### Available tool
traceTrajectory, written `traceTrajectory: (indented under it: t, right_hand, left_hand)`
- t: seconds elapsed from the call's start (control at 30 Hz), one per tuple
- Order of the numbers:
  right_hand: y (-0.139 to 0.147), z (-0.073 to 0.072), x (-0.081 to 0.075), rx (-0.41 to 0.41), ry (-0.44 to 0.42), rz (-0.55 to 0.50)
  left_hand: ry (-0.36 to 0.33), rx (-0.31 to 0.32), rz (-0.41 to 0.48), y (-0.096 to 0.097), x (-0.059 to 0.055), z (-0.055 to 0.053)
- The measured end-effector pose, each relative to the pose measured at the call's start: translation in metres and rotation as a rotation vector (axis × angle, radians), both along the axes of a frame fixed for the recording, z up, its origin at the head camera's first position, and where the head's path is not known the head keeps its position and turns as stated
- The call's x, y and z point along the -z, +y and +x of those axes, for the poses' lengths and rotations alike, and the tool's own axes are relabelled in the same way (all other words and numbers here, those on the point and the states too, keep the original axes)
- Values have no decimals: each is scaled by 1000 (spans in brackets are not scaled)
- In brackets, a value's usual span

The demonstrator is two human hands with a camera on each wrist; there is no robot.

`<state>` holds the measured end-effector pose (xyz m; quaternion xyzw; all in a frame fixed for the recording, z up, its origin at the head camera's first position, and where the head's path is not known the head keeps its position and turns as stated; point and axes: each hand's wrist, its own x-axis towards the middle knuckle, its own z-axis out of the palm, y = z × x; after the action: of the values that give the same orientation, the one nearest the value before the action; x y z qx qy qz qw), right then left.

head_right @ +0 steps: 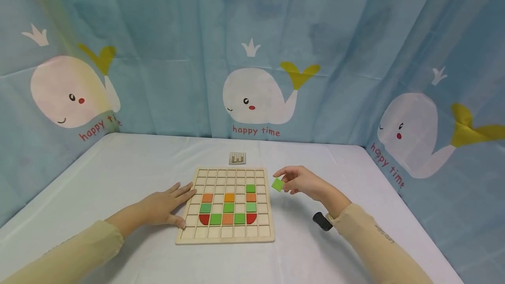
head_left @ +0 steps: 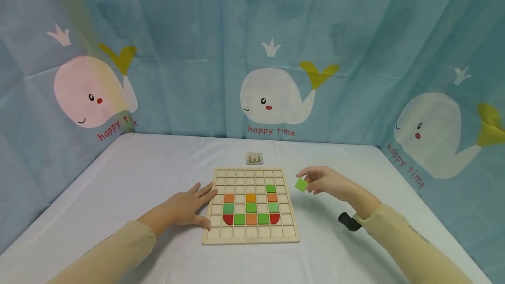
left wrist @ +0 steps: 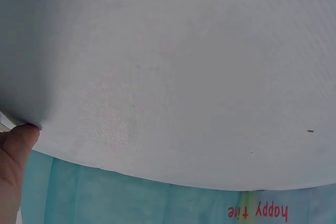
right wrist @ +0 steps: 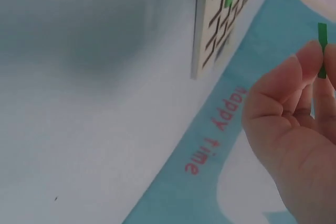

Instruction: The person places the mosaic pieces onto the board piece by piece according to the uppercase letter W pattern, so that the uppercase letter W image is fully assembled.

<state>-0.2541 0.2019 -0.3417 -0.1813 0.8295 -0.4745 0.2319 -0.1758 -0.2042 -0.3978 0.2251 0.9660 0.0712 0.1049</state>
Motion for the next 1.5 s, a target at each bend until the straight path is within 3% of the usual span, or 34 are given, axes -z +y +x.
traceTrajectory:
  t: [0.23,0.5,0.77,1.23,1.5]
  right_hand:
    - [-21,-3,1,-8,-34,-34]
    - [-46,-8,-3,-64,22,-10]
    - [-72,-11,-2,-70,61,-21]
    - [-114,-16,18,-46,39,-65]
    - [-134,-16,27,-101,67,-22]
  left_hand:
    - [-9,-5,3,0,2,2]
    - [-17,-5,0,-1,1,2]
    - [-19,-11,-15,0,-1,-1]
    - [-13,-12,-10,0,-4,0]
    - [-21,-11,-28,1,-3,-2]
